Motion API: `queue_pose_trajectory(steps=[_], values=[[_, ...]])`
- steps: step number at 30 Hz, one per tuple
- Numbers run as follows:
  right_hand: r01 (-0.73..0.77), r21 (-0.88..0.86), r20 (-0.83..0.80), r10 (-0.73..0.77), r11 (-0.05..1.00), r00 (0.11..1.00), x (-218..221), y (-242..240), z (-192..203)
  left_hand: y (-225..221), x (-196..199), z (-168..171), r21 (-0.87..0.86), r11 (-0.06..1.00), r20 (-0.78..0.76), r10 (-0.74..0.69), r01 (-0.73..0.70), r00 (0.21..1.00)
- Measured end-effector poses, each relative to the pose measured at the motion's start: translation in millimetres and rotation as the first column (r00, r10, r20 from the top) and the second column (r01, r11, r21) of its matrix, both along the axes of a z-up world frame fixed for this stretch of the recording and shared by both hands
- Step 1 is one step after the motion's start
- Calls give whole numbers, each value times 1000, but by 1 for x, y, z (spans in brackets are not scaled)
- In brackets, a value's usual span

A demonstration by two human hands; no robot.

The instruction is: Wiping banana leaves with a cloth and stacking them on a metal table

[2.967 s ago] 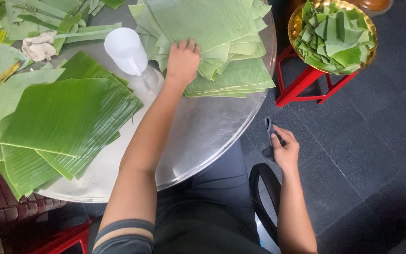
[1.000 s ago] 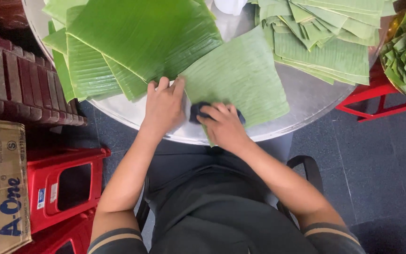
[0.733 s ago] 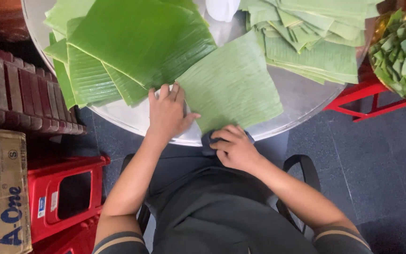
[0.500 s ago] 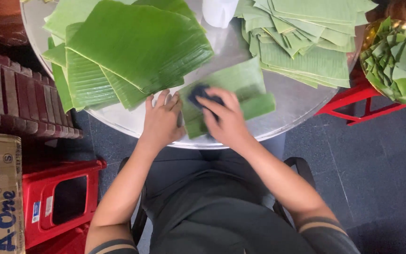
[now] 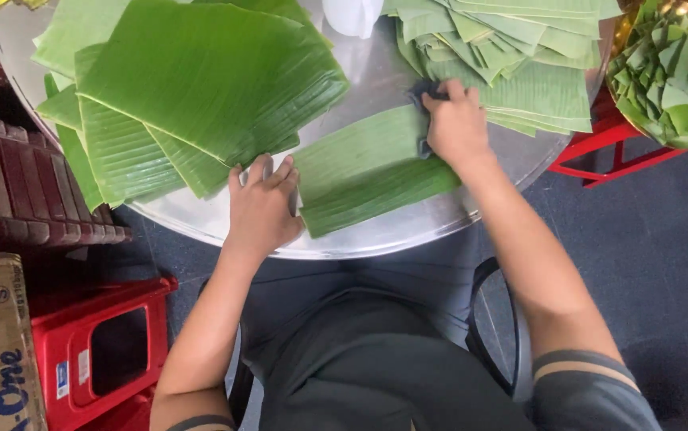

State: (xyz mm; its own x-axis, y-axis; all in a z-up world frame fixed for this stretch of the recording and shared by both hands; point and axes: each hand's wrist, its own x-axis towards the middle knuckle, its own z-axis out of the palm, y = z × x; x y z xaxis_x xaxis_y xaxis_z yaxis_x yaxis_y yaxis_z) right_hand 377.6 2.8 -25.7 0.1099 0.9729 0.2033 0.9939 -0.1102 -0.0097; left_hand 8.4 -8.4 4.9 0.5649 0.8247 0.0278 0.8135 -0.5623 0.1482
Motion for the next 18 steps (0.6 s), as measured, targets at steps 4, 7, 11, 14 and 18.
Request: queue_pose_trajectory(steps=[4,7,11,14,18], values=[[-334,176,-179,364,926,914,-84,12,57,9,-3,-2,88,990,20,-110,108,994],[-398,473,-118,504,786,856,-179,15,53,8,-2,11,130,984,-43,-117,122,992],[-265,18,9,265,964,964,-206,-3,2,10,-1,12,81,991,-16,-107,108,994],[-251,154,14,252,956,968,-141,-14,-6,8,-1,5,134,984,-56,-110,117,992],[-106,127,-20,109,986,994,-35,-14,-10,11,-7,-3,218,965,-31,-140,144,990]])
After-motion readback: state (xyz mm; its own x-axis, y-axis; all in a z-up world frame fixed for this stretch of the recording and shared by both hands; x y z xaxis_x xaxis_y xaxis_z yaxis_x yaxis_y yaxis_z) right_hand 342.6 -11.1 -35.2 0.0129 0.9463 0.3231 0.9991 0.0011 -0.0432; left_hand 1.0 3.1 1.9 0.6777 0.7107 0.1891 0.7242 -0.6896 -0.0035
